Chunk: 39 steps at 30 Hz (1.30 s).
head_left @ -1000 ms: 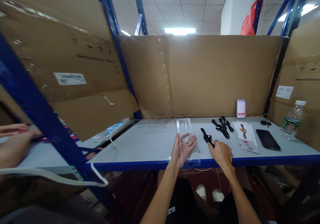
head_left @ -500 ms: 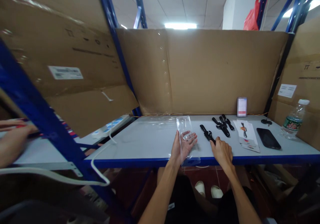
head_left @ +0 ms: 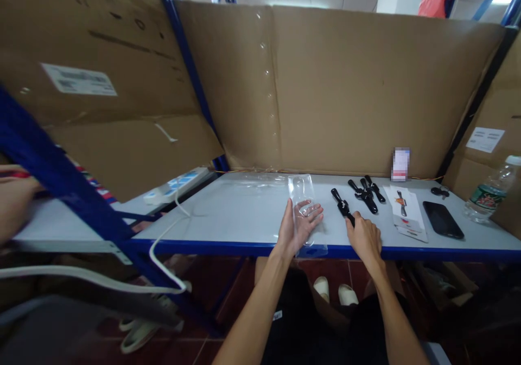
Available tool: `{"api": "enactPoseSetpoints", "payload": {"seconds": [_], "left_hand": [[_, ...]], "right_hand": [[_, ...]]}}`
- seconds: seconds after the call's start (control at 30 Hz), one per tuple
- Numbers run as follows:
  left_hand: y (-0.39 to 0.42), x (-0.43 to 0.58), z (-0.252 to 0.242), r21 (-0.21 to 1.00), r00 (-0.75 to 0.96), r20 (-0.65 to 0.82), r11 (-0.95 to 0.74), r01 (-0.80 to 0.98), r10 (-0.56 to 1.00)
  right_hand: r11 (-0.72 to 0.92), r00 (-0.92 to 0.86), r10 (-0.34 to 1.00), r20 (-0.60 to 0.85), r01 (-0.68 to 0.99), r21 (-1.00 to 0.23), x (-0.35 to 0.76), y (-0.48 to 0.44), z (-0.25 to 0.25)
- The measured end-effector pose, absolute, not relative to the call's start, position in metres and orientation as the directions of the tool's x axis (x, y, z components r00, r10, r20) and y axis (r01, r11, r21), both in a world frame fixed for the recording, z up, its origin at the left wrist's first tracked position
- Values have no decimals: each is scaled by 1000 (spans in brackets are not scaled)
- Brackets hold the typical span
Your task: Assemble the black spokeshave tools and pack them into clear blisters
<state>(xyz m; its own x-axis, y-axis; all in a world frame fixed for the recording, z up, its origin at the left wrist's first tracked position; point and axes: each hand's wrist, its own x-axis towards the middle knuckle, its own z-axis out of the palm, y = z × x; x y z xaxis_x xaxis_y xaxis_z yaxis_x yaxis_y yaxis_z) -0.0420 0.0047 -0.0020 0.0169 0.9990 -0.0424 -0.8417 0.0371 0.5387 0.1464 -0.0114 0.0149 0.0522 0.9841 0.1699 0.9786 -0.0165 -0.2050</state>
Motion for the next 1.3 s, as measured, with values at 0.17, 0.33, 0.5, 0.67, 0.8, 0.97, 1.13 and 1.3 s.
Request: {"api": "enactPoseSetpoints", "payload": {"seconds": [0.17, 0.33, 0.5, 0.67, 0.8, 0.97, 1.13, 1.3], "left_hand": [[6, -41, -3, 526, 34, -55, 58, -848, 998], [7, -40, -2, 526, 32, -64, 61, -848, 997], [7, -38, 0, 547, 37, -63, 65, -835, 997], [10, -39, -3, 492, 34, -83, 71, -868, 996], [13, -42, -7, 408, 125, -149, 176, -896, 981], [14, -44, -10, 378, 182, -132, 220, -899, 974], [13, -44, -9, 387, 171, -98, 195, -901, 980], [12, -42, -7, 368, 149, -107, 178, -913, 983]], "right_hand": [[29, 85, 967, 239, 900, -436, 159, -5, 5], [307, 15, 936, 351, 450, -838, 169, -7, -3], [414, -48, 882, 469, 552, -724, 134, -18, 16], [396, -268, 864, 426, 885, -246, 85, -26, 40], [494, -434, 811, 393, 867, -61, 67, -41, 33], [488, -416, 818, 396, 867, -98, 67, -54, 15], [473, -431, 833, 346, 880, -40, 67, -57, 21], [466, -404, 848, 343, 876, -122, 68, -58, 29]]}}
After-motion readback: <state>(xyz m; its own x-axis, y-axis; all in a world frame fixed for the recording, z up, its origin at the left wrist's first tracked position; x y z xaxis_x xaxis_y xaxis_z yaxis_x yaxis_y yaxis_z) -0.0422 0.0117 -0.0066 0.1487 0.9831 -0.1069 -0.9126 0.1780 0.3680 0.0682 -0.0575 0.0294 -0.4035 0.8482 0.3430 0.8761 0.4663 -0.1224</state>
